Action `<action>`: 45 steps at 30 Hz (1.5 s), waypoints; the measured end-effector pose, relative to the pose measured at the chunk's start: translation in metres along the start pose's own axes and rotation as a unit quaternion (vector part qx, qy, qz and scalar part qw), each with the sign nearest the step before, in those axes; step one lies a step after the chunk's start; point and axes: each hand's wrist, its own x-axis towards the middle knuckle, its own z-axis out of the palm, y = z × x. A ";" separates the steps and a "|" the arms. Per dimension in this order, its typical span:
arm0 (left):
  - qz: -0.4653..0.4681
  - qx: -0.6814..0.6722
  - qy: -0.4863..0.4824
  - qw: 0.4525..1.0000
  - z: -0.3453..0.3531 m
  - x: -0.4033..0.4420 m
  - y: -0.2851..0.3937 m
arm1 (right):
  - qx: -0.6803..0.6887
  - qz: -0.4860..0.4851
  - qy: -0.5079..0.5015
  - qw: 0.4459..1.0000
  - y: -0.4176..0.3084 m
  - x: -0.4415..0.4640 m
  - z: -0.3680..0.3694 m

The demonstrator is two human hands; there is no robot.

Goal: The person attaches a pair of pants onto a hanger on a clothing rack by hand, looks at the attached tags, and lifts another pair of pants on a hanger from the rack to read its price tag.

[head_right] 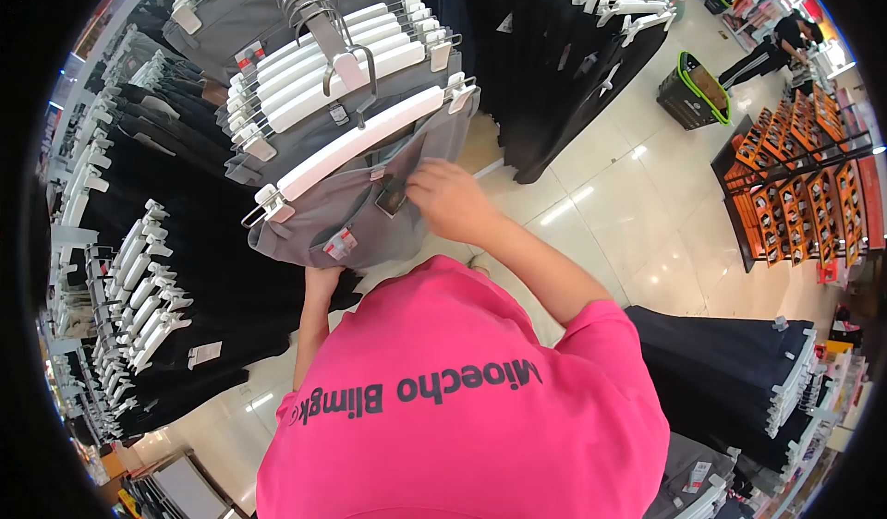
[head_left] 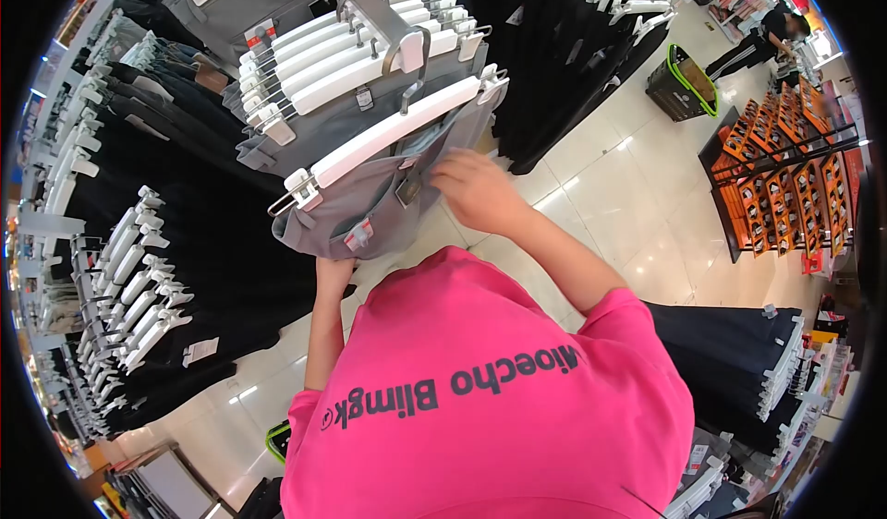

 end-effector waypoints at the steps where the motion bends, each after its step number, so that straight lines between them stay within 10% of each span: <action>1: -0.015 0.000 0.003 1.000 0.003 -0.002 -0.002 | -0.115 -0.068 -0.025 0.991 0.001 0.006 0.006; 9: 0.000 -0.002 -0.002 1.000 0.031 -0.007 0.021 | -0.278 -0.001 -0.371 0.886 0.030 0.044 0.042; 12: 0.007 0.041 -0.008 0.999 0.037 -0.013 0.020 | -0.327 0.058 -0.567 0.754 0.075 0.042 0.086; 18: -0.040 0.059 0.030 0.997 0.047 -0.026 0.030 | -0.211 0.004 -0.446 0.870 0.077 0.077 0.084; 33: -0.020 0.075 0.059 0.995 0.033 -0.033 0.035 | -0.199 -0.032 -0.379 0.903 0.081 0.081 0.113; 39: -0.024 -0.054 0.040 0.997 0.016 -0.015 0.051 | -0.202 -0.025 -0.361 0.910 0.072 0.074 0.114; 45: -0.172 -0.468 -0.028 0.866 -0.028 0.018 0.065 | -0.207 -0.011 -0.361 0.909 0.060 0.063 0.106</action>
